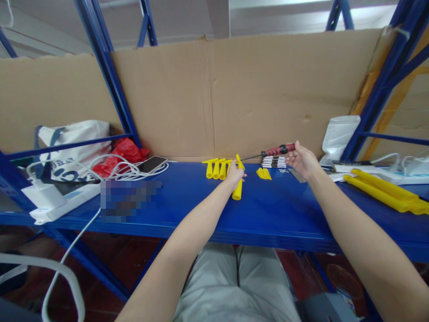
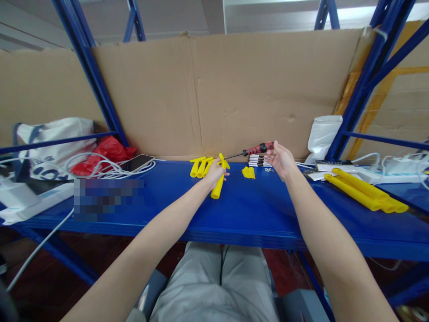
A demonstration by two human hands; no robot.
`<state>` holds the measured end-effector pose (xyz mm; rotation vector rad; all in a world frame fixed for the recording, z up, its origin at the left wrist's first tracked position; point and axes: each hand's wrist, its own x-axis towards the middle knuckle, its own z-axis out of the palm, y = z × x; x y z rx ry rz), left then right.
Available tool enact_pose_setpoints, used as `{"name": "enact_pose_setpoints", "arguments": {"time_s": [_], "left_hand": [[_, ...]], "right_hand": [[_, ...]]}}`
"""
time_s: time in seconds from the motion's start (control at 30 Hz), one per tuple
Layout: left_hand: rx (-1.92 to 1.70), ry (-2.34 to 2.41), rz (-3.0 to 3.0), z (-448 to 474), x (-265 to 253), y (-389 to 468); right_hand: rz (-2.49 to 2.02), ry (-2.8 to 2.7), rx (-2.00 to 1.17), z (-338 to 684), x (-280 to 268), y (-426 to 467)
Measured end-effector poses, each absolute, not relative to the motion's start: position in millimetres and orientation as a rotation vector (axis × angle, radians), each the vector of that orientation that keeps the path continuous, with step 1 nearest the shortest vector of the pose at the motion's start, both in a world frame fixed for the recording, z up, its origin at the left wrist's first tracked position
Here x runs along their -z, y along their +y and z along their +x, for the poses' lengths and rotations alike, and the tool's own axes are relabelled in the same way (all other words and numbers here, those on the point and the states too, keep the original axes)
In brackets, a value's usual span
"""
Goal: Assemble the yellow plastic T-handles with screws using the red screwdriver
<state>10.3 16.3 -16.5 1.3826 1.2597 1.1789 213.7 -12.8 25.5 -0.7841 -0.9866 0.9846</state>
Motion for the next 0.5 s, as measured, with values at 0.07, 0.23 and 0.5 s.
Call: {"name": "enact_pose_setpoints", "arguments": {"time_s": [0.07, 0.23, 0.5], "left_hand": [[-1.174, 1.261, 1.383, 10.1, 16.9, 16.8], [-1.167, 1.269, 1.37, 9.6, 17.4, 18.1], [-1.179, 1.248, 1.369, 10.1, 17.0, 18.4]], "right_hand": [[-0.765, -0.988, -1.019, 214.4, -27.0, -13.9], [-0.762, -1.014, -1.019, 214.6, -26.3, -14.5], [-0.809, -0.953, -1.013, 217.0, -25.0, -9.5]]}}
